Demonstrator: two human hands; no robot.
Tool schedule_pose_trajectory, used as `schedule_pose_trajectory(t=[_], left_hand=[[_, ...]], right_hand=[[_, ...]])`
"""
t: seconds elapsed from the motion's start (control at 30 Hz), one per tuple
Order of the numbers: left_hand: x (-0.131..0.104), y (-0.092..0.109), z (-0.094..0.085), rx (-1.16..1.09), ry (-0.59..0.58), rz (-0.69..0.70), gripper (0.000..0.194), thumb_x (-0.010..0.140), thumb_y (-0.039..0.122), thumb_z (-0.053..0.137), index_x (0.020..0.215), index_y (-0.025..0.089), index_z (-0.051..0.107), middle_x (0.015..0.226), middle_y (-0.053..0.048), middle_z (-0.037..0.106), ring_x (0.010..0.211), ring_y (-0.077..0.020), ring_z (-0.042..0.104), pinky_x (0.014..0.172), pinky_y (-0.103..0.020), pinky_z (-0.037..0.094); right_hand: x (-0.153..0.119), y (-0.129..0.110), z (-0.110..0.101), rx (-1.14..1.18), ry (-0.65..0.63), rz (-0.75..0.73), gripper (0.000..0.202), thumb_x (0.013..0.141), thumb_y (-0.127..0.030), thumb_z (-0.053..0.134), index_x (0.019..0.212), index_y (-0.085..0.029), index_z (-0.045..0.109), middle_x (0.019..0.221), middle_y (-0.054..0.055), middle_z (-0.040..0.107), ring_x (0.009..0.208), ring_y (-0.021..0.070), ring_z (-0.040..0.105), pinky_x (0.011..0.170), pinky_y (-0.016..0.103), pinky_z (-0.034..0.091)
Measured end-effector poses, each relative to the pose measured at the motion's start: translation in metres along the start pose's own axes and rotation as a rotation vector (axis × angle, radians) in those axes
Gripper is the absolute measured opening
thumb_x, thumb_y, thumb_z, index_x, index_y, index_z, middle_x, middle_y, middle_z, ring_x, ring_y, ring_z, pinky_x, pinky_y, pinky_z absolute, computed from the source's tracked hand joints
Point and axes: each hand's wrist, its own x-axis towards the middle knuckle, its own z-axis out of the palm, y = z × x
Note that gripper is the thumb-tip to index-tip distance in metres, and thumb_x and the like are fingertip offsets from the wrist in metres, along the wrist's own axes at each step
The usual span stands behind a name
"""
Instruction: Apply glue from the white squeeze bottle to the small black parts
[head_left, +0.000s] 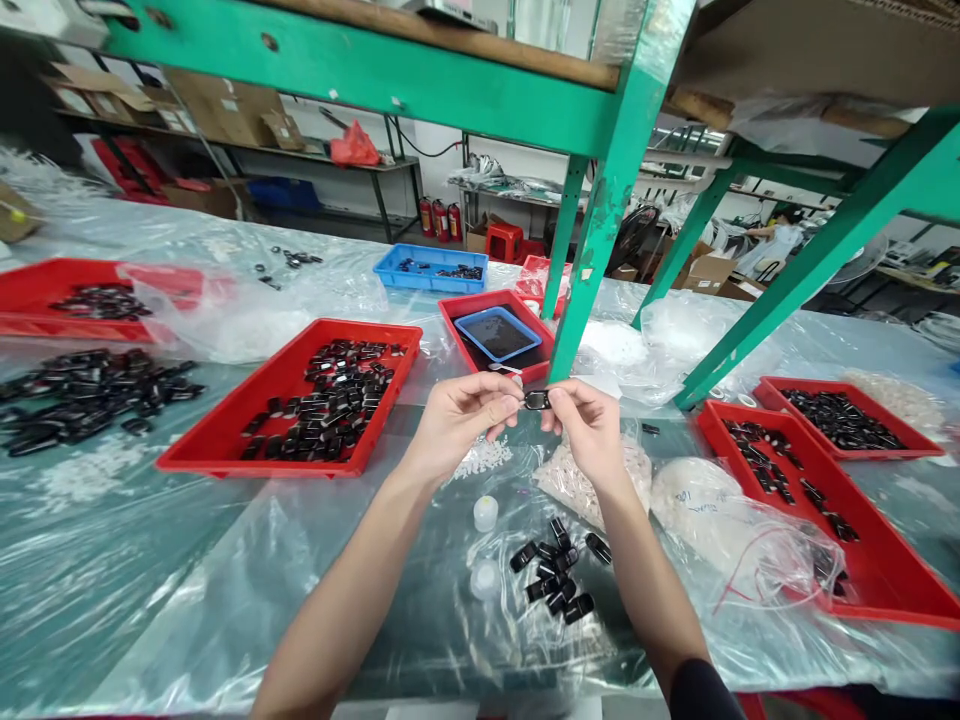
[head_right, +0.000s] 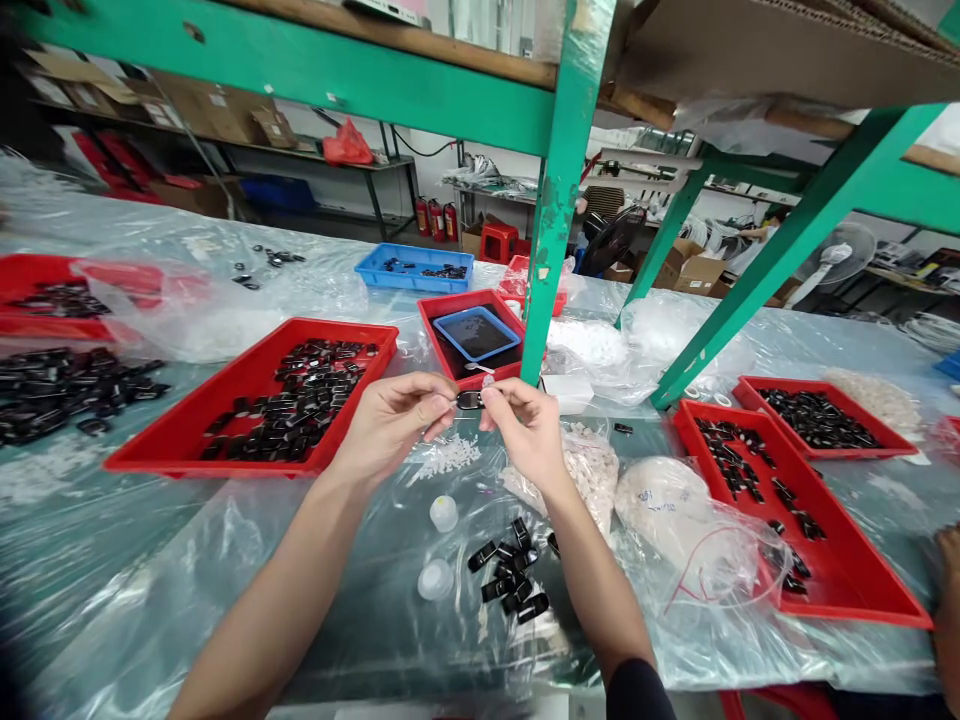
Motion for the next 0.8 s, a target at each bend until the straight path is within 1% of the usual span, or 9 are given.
schedule_pose_trajectory(t=[0.13,0.23,0.37,0.47,0.6,0.7,0.8], left_hand=[[0.0012,-0.0015,-0.0023,0.003,0.006,-0.005,0.018,0.075,0.035,0.092,0.081,0.02,0.082,0.072,-0.003,0.07,0.055,-0.0062,0.059,0.046,-0.014,0.042],[0.0019,-0.0032,-0.0034,-0.01,-0.011,-0.018,0.017,0.077,0.032,0.091,0.084,0.021,0.081,0.068,-0.001,0.068,0.057,-0.0067,0.061,0.048,-0.013,0.043],[0.0023,-0.005,-0.0018,-0.032,-0.035,-0.024,0.02,0.077,0.032,0.09,0.092,0.022,0.082,0.068,-0.001,0.068,0.055,-0.0073,0.06,0.044,-0.014,0.04],[0.0022,-0.006,0.0014,-0.036,-0.032,-0.026,0.02,0.076,0.034,0.09,0.089,0.021,0.082,0.067,-0.002,0.067,0.053,-0.0084,0.06,0.04,-0.015,0.038],[0.0017,-0.0069,0.005,-0.034,-0.014,-0.009,0.021,0.076,0.036,0.09,0.088,0.021,0.082,0.063,-0.001,0.066,0.05,-0.0087,0.059,0.039,-0.016,0.038],[0.0011,-0.0056,0.0052,0.013,0.003,0.003,0.022,0.078,0.036,0.089,0.09,0.02,0.082,0.061,-0.002,0.067,0.05,-0.0092,0.058,0.039,-0.017,0.04],[0.0007,-0.0026,0.0041,0.1,0.025,0.011,0.024,0.078,0.038,0.088,0.092,0.018,0.081,0.062,-0.002,0.069,0.049,-0.0093,0.058,0.042,-0.018,0.045]], right_hand=[[0.0001,0.0004,-0.0018,0.007,-0.022,-0.013,0.042,0.092,-0.062,0.072,0.082,-0.021,0.07,0.059,-0.002,0.062,0.052,0.0125,0.054,0.057,0.028,0.049],[0.0004,0.0006,-0.0021,0.012,-0.03,-0.013,0.043,0.092,-0.062,0.072,0.082,-0.021,0.07,0.059,-0.002,0.062,0.052,0.0123,0.054,0.058,0.027,0.049],[0.001,-0.0006,-0.0014,0.028,-0.039,0.009,0.045,0.089,-0.065,0.074,0.081,-0.02,0.069,0.059,-0.003,0.062,0.052,0.0122,0.053,0.057,0.027,0.048],[0.0011,-0.0001,-0.0001,0.064,-0.042,0.038,0.047,0.088,-0.067,0.074,0.08,-0.021,0.069,0.058,-0.003,0.061,0.052,0.0119,0.053,0.055,0.027,0.047],[0.0003,0.0017,0.0017,0.088,-0.038,0.059,0.048,0.087,-0.068,0.073,0.079,-0.021,0.068,0.058,-0.003,0.06,0.051,0.0122,0.053,0.054,0.027,0.046],[0.0003,0.002,0.0018,0.068,-0.02,0.058,0.047,0.088,-0.068,0.072,0.081,-0.021,0.068,0.058,-0.003,0.06,0.052,0.0128,0.053,0.056,0.028,0.048],[0.001,0.0016,0.0011,0.029,0.013,0.031,0.046,0.088,-0.067,0.073,0.085,-0.021,0.07,0.061,-0.002,0.062,0.055,0.0136,0.056,0.057,0.028,0.049]])
